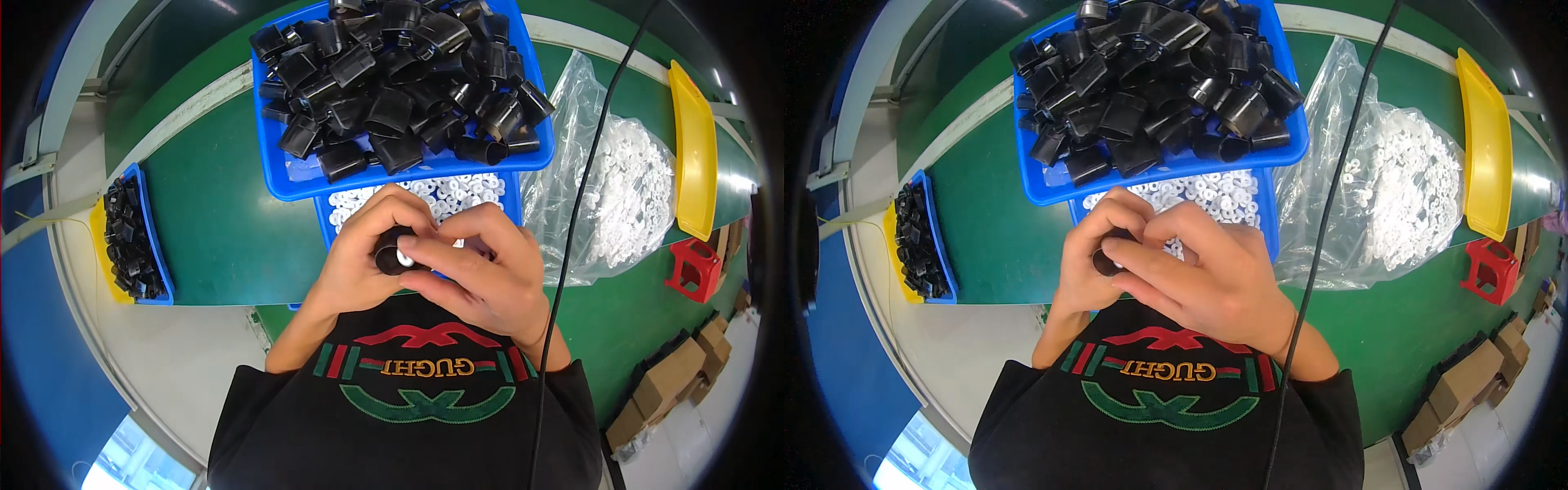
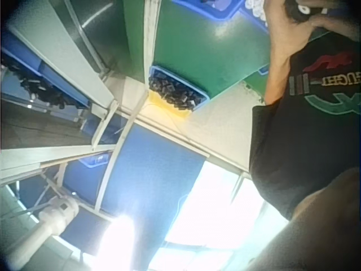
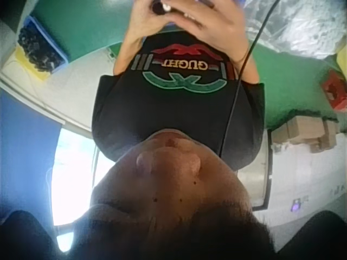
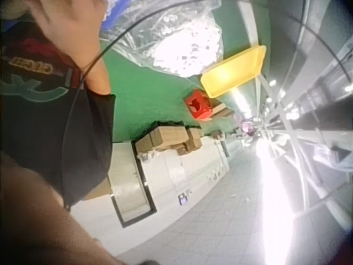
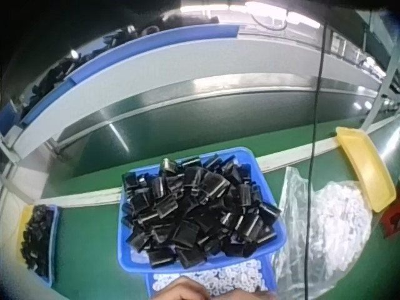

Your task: The person inserts small white washers into black plastic components using a thin black tool. They pick up the black parts from a yellow tray, insert the washers, and place the assembled units into a blue bin. The process is repeated continuously throughout the clip.

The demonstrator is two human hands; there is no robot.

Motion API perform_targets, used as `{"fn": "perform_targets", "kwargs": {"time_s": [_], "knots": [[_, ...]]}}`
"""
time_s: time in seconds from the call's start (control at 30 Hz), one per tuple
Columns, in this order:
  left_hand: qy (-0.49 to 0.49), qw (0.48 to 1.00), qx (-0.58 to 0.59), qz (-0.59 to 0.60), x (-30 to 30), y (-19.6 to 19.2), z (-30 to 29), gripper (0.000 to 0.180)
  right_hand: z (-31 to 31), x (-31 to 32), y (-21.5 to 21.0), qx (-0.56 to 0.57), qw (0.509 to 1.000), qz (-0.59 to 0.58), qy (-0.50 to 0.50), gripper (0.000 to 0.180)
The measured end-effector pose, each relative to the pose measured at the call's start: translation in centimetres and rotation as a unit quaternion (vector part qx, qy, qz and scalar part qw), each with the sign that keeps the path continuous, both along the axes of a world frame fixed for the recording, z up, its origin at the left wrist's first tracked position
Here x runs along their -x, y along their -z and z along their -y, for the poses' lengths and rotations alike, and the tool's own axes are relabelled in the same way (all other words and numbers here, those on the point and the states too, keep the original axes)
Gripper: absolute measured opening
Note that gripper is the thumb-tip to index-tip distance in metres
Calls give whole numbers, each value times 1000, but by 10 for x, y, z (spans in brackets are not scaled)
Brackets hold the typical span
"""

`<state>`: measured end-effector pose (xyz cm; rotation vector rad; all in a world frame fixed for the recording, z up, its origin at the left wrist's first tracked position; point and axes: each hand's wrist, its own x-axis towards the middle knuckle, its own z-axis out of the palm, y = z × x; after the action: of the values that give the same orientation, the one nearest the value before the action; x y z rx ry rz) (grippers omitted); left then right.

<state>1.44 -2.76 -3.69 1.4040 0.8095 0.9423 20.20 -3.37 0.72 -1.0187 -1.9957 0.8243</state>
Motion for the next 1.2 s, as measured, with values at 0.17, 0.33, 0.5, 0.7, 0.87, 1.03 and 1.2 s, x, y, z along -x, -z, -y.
{"fn": "perform_targets", "kwargs": {"time_s": [0.17, 0.33, 0.5, 0.7, 0.87, 1.03, 1.2], "knots": [[11, 992, 95, 82, -22, 3, 8, 37, 9, -8, 22, 2, 995, -81, 53, 50], [-9, 992, 59, 109, -36, 5, 11, 44, 4, -19, 18, -21, 996, -61, 65, 50], [57, 996, 21, 64, -24, -7, 1, 56, 6, -23, 6, 12, 998, -30, 60, 50], [10, 991, -52, 124, -14, 0, -2, 51, 6, -25, 2, 6, 985, -170, 33, 21], [-47, 992, -106, 50, 1, -7, -2, 48, -7, -16, -11, -57, 940, -331, -60, 17], [-65, 989, -135, -13, 1, -17, -6, 45, -20, -8, -43, 37, 845, -497, -195, 24], [-115, 990, -82, -3, 0, -27, 2, 39, -32, 17, -49, 77, 849, -471, -226, 24]]}}
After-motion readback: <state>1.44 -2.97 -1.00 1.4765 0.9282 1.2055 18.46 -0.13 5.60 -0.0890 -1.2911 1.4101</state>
